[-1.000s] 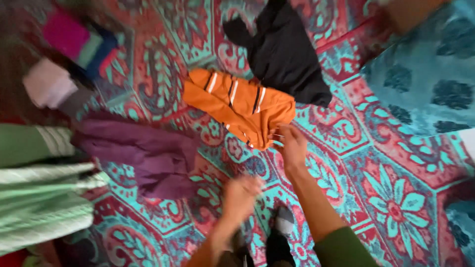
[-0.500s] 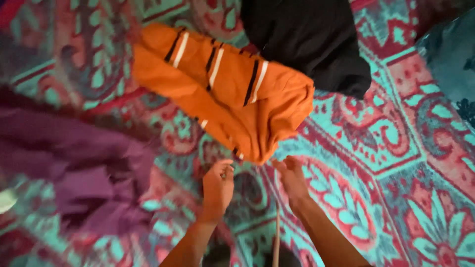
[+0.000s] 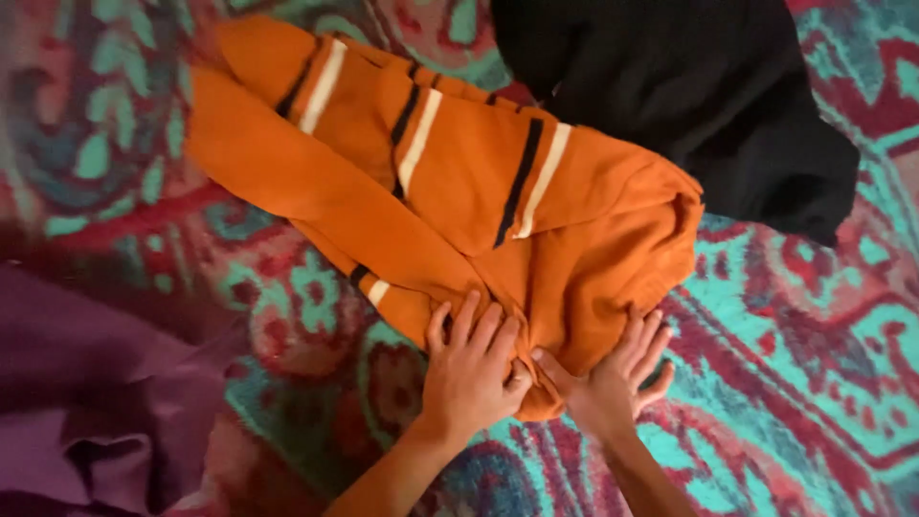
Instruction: Folding various sweaters and placing them neatly on a closet shelf.
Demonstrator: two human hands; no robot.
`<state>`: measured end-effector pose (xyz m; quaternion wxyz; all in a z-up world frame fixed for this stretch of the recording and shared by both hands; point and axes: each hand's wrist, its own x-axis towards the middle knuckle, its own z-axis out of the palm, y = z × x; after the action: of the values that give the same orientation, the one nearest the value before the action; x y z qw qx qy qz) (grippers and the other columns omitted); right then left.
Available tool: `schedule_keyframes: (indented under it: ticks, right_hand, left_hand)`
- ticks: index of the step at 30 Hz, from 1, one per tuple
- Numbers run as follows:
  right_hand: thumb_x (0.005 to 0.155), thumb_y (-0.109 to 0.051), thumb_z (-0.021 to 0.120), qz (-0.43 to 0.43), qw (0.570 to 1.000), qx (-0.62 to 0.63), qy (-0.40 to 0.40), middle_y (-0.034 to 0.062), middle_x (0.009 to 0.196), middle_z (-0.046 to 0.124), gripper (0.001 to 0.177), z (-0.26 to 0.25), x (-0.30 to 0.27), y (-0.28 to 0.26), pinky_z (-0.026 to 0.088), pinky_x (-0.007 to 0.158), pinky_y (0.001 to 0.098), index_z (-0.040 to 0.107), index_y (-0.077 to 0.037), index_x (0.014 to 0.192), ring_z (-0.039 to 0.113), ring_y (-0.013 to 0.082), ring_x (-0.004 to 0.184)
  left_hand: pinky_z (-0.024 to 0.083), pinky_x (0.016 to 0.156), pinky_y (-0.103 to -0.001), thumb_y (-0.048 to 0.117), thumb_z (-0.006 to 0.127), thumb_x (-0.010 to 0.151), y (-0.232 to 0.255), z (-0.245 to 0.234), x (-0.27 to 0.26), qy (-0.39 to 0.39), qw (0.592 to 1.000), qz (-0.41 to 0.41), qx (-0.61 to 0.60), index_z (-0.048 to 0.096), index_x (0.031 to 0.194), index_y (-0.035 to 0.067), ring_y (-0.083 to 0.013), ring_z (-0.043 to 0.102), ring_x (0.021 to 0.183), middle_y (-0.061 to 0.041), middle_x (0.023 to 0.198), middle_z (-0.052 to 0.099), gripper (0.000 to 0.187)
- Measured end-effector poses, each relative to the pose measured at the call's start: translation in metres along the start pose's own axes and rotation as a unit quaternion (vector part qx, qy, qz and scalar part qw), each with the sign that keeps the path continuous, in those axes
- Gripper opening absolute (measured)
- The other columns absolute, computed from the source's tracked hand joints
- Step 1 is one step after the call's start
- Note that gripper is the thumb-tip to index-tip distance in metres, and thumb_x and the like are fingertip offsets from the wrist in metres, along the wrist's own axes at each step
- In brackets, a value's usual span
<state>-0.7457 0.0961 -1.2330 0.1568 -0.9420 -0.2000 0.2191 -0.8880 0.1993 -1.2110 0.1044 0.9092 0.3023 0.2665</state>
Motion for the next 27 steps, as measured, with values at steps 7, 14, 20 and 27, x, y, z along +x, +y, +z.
schedule_keyframes:
  ticks: [7,14,20,27]
  right_hand:
    - [0.052,-0.084,0.066,-0.049,0.995,0.007,0.082,0.0093,0.174,0.003,0.142,0.010,-0.002,-0.004,-0.002,0.120,0.0634,0.015,-0.014,0.164,-0.005,0.0302,0.159]
    - [0.089,-0.058,0.065,-0.242,0.928,0.087,0.268,0.0295,0.167,0.008,0.110,0.029,-0.083,-0.028,0.014,0.124,0.0687,0.016,0.006,0.163,0.006,0.0461,0.156]
    - [0.067,-0.018,0.084,-0.371,0.890,0.237,0.120,0.0280,0.143,0.050,0.087,0.112,-0.195,-0.078,0.033,0.117,0.0548,0.050,0.002,0.144,0.044,0.0469,0.138]
    - [0.090,-0.060,0.067,0.025,0.672,0.593,-0.444,0.0273,0.156,0.045,0.096,0.072,-0.287,-0.114,0.037,0.114,0.0620,0.035,-0.001,0.159,0.041,0.0410,0.149]
  left_hand:
    - [0.038,0.115,-0.055,0.018,0.062,0.097,-0.065,-0.042,-0.042,-0.003,0.992,0.020,-0.127,0.061,0.127,0.003,-0.0364,0.054,0.136,-0.017,0.139,0.059,0.034]
    - [0.030,0.109,-0.058,0.074,0.074,0.063,-0.196,-0.180,-0.203,0.010,0.783,-0.580,0.225,0.037,0.153,0.004,-0.0390,0.041,0.137,-0.019,0.157,0.038,0.120]
    - [0.056,0.087,-0.056,0.055,0.075,0.080,-0.287,-0.187,-0.234,-0.145,0.787,-0.569,0.191,0.071,0.111,0.008,-0.0471,0.068,0.109,-0.020,0.111,0.073,0.056]
    - [0.057,0.081,-0.048,0.038,0.080,0.075,-0.179,-0.265,-0.166,-0.033,0.912,-0.406,-0.048,0.081,0.093,0.010,-0.0384,0.075,0.098,-0.018,0.092,0.077,0.034]
